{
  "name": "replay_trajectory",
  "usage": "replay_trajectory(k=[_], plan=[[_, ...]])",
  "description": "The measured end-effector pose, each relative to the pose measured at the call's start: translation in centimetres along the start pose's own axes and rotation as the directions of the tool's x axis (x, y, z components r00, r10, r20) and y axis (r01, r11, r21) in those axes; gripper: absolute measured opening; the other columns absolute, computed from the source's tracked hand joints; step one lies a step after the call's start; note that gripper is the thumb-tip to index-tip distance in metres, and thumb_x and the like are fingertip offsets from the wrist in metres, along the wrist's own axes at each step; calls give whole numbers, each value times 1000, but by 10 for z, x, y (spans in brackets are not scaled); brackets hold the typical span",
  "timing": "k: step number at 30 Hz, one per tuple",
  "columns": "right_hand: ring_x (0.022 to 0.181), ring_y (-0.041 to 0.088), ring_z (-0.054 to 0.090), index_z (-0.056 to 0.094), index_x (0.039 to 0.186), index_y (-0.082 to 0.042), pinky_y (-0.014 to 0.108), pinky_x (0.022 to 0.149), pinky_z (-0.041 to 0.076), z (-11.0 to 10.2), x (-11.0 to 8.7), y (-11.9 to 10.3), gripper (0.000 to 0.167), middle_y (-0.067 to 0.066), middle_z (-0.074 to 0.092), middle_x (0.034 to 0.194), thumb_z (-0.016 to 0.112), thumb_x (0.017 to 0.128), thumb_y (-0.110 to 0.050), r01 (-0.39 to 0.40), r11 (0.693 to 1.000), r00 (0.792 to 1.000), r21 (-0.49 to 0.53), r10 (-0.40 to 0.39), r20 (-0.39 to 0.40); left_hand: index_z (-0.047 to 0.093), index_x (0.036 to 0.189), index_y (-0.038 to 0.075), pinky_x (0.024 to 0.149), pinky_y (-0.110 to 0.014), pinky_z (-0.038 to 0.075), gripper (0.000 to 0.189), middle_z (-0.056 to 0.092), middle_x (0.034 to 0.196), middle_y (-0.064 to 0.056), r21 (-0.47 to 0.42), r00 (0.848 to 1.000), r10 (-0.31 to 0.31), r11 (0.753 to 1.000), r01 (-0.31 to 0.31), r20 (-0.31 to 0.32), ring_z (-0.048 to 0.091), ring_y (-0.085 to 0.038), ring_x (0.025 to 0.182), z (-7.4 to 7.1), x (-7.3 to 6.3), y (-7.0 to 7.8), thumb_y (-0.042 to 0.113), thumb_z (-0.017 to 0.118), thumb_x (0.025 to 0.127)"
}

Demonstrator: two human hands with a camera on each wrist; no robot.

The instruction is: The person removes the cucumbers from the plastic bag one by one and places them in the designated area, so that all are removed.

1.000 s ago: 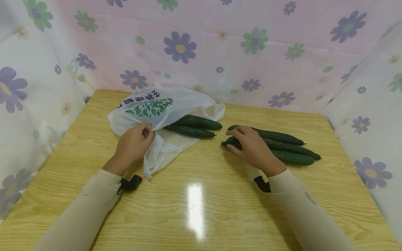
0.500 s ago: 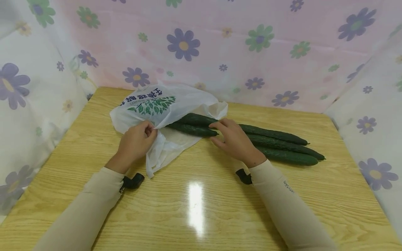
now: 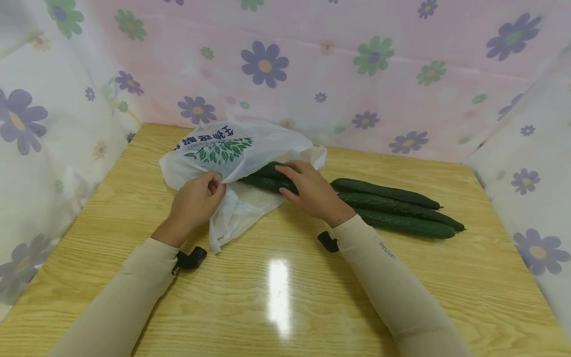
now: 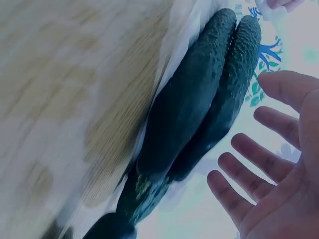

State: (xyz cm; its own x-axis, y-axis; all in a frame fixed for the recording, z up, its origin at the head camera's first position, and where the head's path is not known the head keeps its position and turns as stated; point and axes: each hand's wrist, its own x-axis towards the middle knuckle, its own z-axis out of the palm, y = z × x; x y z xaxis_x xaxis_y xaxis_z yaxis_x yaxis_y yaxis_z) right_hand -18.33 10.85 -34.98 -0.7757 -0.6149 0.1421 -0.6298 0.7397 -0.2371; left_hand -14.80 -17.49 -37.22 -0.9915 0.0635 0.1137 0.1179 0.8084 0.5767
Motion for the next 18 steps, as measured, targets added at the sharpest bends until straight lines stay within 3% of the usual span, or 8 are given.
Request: replay_trajectory(k=[7,18], plan=[[142,31,40,38,153,-13,45,113,39,5,17,-6,60,14,40,154,59,100,-32,0,1000,998,-8,0,65,60,91,12,57,-32,40,20,59,77,-5,-11,1000,-11,1000,11,1,54,-20,66,-1,-1,0,28,51,99],[131,33,50,46,146,-5,45,107,44,10,39,-6,50,17,51,141,55,103,-29,2,996,995,-88,7,100,61,93,12,58,-32,40,20,60,78,-5,-42,1000,1,999,-2,-26,54,-20,66,-1,0,0,28,51,100]])
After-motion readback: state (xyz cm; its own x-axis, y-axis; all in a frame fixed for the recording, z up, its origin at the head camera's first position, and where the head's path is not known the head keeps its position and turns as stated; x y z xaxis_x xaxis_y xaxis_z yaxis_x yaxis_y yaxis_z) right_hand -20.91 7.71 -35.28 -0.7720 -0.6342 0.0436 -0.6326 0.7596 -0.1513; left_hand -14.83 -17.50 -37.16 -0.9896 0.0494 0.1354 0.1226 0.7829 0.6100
